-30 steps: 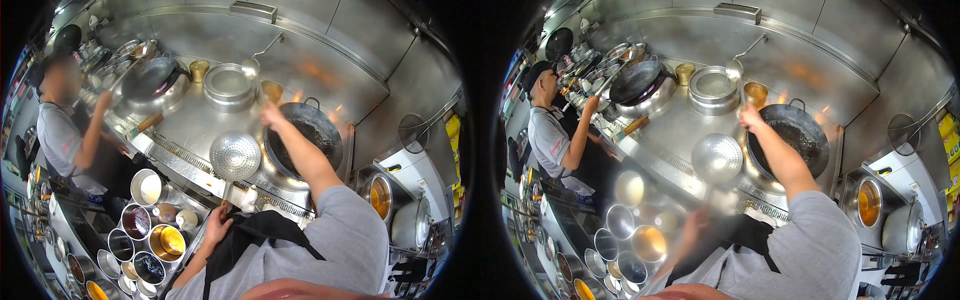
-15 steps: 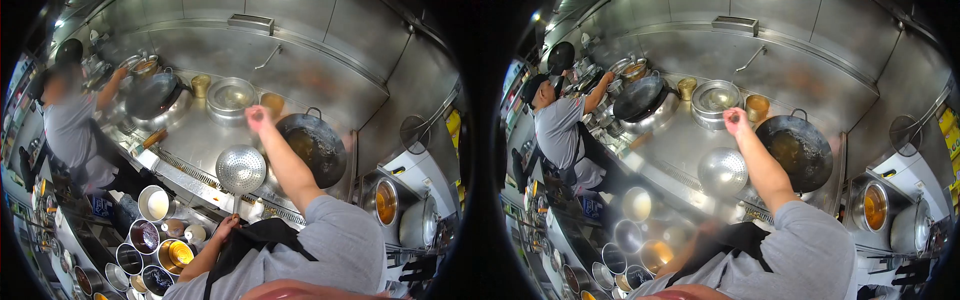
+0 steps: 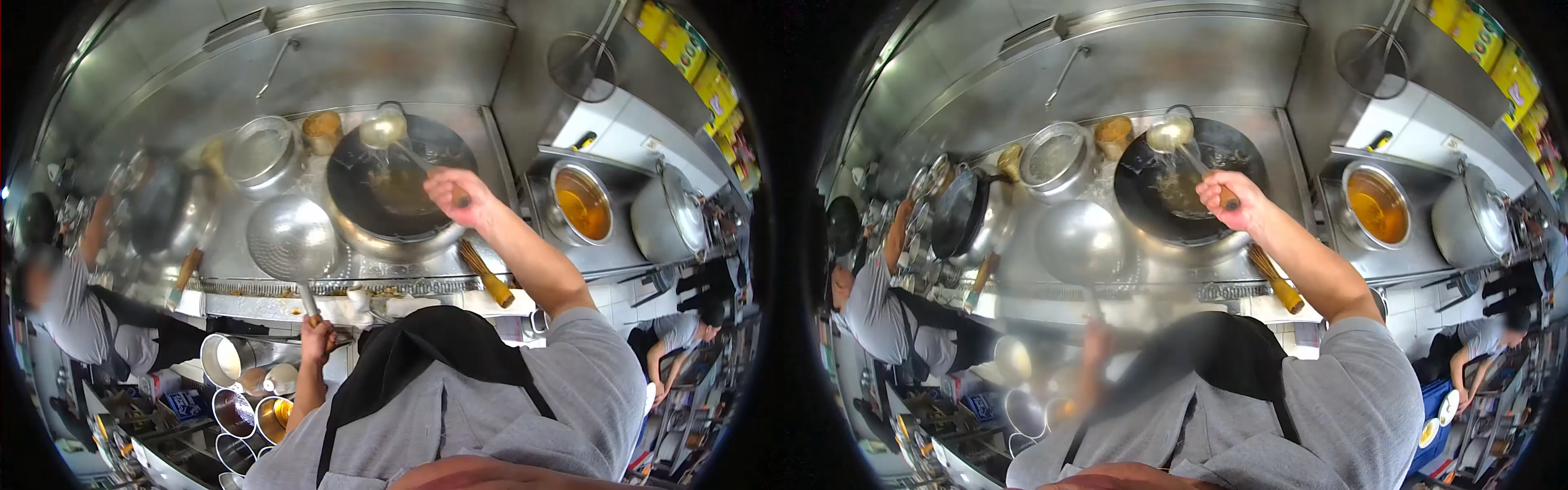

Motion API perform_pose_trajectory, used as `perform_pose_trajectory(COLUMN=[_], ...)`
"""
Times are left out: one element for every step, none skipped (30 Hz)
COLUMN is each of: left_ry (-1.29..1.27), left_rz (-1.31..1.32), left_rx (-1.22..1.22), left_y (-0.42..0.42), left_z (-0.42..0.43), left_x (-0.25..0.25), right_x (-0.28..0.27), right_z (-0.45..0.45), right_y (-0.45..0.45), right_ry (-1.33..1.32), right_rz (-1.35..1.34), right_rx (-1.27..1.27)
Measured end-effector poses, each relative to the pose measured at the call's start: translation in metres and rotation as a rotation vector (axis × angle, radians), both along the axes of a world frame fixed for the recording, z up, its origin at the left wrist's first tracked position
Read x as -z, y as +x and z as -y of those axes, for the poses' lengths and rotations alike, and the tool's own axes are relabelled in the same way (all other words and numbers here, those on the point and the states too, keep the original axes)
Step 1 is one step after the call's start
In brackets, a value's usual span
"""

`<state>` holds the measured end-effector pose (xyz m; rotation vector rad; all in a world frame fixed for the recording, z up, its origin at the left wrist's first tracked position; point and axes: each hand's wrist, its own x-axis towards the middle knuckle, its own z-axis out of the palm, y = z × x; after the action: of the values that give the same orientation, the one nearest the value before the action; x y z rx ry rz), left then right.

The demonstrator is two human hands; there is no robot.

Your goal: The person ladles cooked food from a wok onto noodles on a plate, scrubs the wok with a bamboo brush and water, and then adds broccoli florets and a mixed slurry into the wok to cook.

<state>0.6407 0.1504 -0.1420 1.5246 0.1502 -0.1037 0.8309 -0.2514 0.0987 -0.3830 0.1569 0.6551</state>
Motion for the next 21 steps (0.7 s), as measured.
perform_pose_trajectory(left_ry=[-0.016, 0.005, 0.041, 0.078, 0.143, 0.21, 0.203, 0.195, 0.122, 0.057, -0.001, -0.003, -0.165, -0.324, -0.322, -0.416, -0.511, -0.51, -0.509, -0.297, -0.085], left_rz=[-0.033, -0.048, -0.032, -0.018, 0.056, 0.129, 0.143, 0.157, 0.045, -0.069, -0.196, -0.196, -0.225, -0.257, -0.263, -0.347, -0.429, -0.497, -0.499, -0.376, -0.253], left_rx=[-0.022, -0.036, -0.046, -0.057, -0.067, -0.081, -0.06, -0.04, 0.007, 0.047, 0.093, 0.103, 0.108, 0.111, 0.119, 0.17, 0.216, 0.121, 0.116, 0.158, 0.192], left_y=[0.004, 0.009, 0.02, 0.031, 0.049, 0.068, 0.089, 0.111, 0.126, 0.142, 0.153, 0.155, 0.155, 0.155, 0.156, 0.156, 0.155, 0.154, 0.154, 0.158, 0.161], left_z=[0.005, 0.012, 0.023, 0.035, 0.049, 0.062, 0.078, 0.094, 0.114, 0.134, 0.155, 0.178, 0.202, 0.22, 0.231, 0.238, 0.245, 0.251, 0.246, 0.234, 0.221], left_x=[-0.019, -0.038, -0.049, -0.06, -0.061, -0.062, -0.067, -0.072, -0.087, -0.103, -0.113, -0.124, -0.136, -0.143, -0.145, -0.146, -0.148, -0.154, -0.147, -0.137, -0.124], right_x=[0.003, 0.004, 0.006, 0.005, 0.003, -0.001, -0.007, -0.007, -0.003, 0.0, 0.002, -0.001, -0.005, 0.0, 0.011, 0.027, 0.046, 0.061, 0.07, 0.078, 0.081], right_z=[0.017, 0.032, 0.044, 0.053, 0.06, 0.065, 0.068, 0.071, 0.074, 0.077, 0.08, 0.08, 0.08, 0.083, 0.086, 0.088, 0.09, 0.091, 0.09, 0.087, 0.084], right_y=[-0.011, -0.024, -0.038, -0.053, -0.068, -0.083, -0.1, -0.114, -0.127, -0.139, -0.149, -0.159, -0.166, -0.164, -0.157, -0.146, -0.131, -0.123, -0.123, -0.121, -0.118], right_ry=[-0.073, -0.158, -0.23, -0.278, -0.324, -0.319, -0.377, -0.436, -0.432, -0.34, -0.251, -0.224, -0.197, -0.131, -0.062, -0.06, -0.17, -0.279, -0.277, -0.644, -1.009], right_rz=[0.042, -0.014, -0.009, -0.032, -0.054, -0.055, -0.068, -0.082, -0.086, -0.054, -0.022, -0.04, -0.058, -0.07, -0.084, -0.09, 0.031, 0.153, 0.151, 0.28, 0.413], right_rx=[-0.005, 0.037, 0.073, 0.111, 0.147, 0.144, 0.169, 0.195, 0.194, 0.14, 0.09, 0.081, 0.073, 0.05, 0.024, 0.03, 0.035, 0.035, 0.031, 0.019, 0.005])
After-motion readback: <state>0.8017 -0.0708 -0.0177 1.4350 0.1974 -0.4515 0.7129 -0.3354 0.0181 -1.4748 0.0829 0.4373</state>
